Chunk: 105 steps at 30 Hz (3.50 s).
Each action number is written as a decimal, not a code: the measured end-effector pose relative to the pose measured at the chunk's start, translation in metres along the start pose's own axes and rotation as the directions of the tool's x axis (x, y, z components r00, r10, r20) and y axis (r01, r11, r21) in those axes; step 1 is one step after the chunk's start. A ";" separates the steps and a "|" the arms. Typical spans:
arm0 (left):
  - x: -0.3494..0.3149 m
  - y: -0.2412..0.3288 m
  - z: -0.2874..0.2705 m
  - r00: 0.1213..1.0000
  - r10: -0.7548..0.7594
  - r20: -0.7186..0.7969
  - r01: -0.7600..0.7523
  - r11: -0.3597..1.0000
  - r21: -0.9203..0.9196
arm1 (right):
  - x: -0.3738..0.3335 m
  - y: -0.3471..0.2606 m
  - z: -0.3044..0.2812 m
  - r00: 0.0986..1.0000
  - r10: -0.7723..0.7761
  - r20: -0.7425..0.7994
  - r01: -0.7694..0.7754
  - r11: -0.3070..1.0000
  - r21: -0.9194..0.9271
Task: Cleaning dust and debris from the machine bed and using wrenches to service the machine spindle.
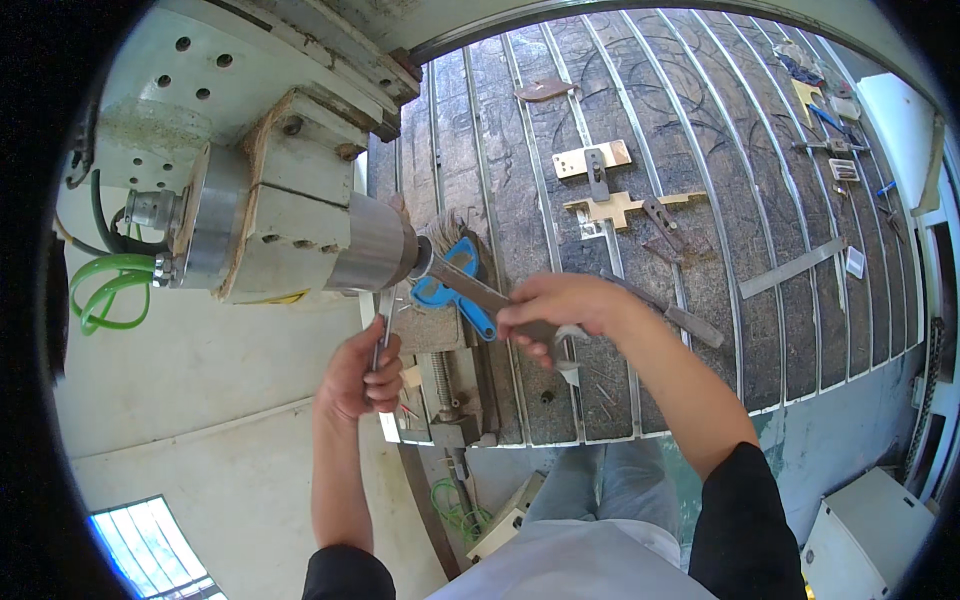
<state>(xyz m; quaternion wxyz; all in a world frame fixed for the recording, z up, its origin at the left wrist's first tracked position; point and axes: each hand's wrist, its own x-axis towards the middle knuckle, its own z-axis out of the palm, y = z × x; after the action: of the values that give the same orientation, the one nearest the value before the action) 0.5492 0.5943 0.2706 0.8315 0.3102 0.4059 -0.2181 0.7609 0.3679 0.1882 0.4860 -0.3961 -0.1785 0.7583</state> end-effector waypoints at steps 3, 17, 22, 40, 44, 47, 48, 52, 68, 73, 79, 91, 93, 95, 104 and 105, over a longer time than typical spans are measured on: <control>-0.007 0.003 -0.011 0.999 -0.015 -0.036 0.018 0.995 0.101 | 0.013 0.019 0.020 0.994 -0.086 -0.061 0.084 0.995 -0.045; 0.068 -0.028 0.130 0.907 0.392 0.155 -0.210 0.738 -0.641 | 0.054 0.083 0.114 0.750 -0.504 -0.429 0.486 0.859 -0.159; 0.086 -0.026 0.155 0.770 0.628 0.113 -0.312 0.524 -0.793 | 0.105 0.123 0.137 0.532 -0.732 -0.426 0.720 0.656 -0.228; 0.082 -0.039 0.131 0.905 0.423 -0.056 -0.348 0.657 -0.668 | 0.084 0.119 0.111 0.936 -0.348 -0.055 0.241 0.517 0.822; 0.073 -0.037 0.142 0.913 0.391 -0.119 -0.372 0.676 -0.636 | 0.089 0.097 0.111 0.954 -0.298 -0.027 0.193 0.544 0.817; 0.079 -0.043 0.134 0.901 0.417 -0.120 -0.363 0.573 -0.735 | 0.094 0.085 0.112 0.966 -0.257 -0.019 0.166 0.563 0.810; 0.080 -0.045 0.127 0.893 0.445 -0.061 -0.348 0.600 -0.720 | 0.097 0.082 0.113 0.970 -0.241 -0.019 0.157 0.568 0.808; 0.080 -0.041 0.119 0.933 0.360 -0.030 -0.272 0.647 -0.713 | 0.098 0.078 0.117 0.987 -0.163 -0.009 0.103 0.579 0.809; 0.052 -0.037 0.064 0.947 0.106 0.302 0.093 0.812 -0.576 | 0.076 0.098 0.104 0.994 -0.084 0.076 -0.005 0.638 0.770; 0.058 -0.029 0.056 0.929 0.031 0.368 0.185 0.822 -0.538 | 0.070 0.078 0.102 0.996 0.073 0.042 -0.079 0.643 0.762; 0.058 -0.045 0.077 0.943 0.227 0.242 -0.053 0.824 -0.564 | 0.072 0.084 0.118 0.995 0.020 -0.095 0.059 0.655 0.753; 0.075 -0.111 0.106 0.949 0.314 0.030 -0.261 0.836 -0.482 | -0.062 0.201 0.069 0.436 -0.428 -0.791 -0.005 0.878 -0.478; 0.095 -0.156 0.103 0.960 0.219 -0.175 -0.252 0.948 -0.192 | -0.108 0.196 0.055 0.384 -0.422 -0.821 -0.291 0.789 -0.541; 0.126 -0.201 0.097 0.947 0.220 -0.235 -0.209 0.975 0.069 | -0.134 0.198 0.046 0.358 -0.433 -0.828 -0.405 0.727 -0.555; 0.198 -0.262 0.143 0.595 0.759 -0.263 -0.272 0.499 0.823 | -0.125 0.155 0.014 0.303 -0.886 -0.352 -0.497 0.169 -0.851; 0.185 -0.262 0.143 0.585 0.759 -0.285 -0.266 0.512 0.817 | -0.110 0.137 0.014 0.358 -0.836 -0.415 -0.360 0.286 -0.888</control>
<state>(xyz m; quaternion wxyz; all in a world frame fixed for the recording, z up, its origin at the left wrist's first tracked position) 0.5717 0.2879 0.1001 0.4899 0.7646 0.4171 0.0366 0.6918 0.2089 0.1540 0.3139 -0.8791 -0.3553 0.0488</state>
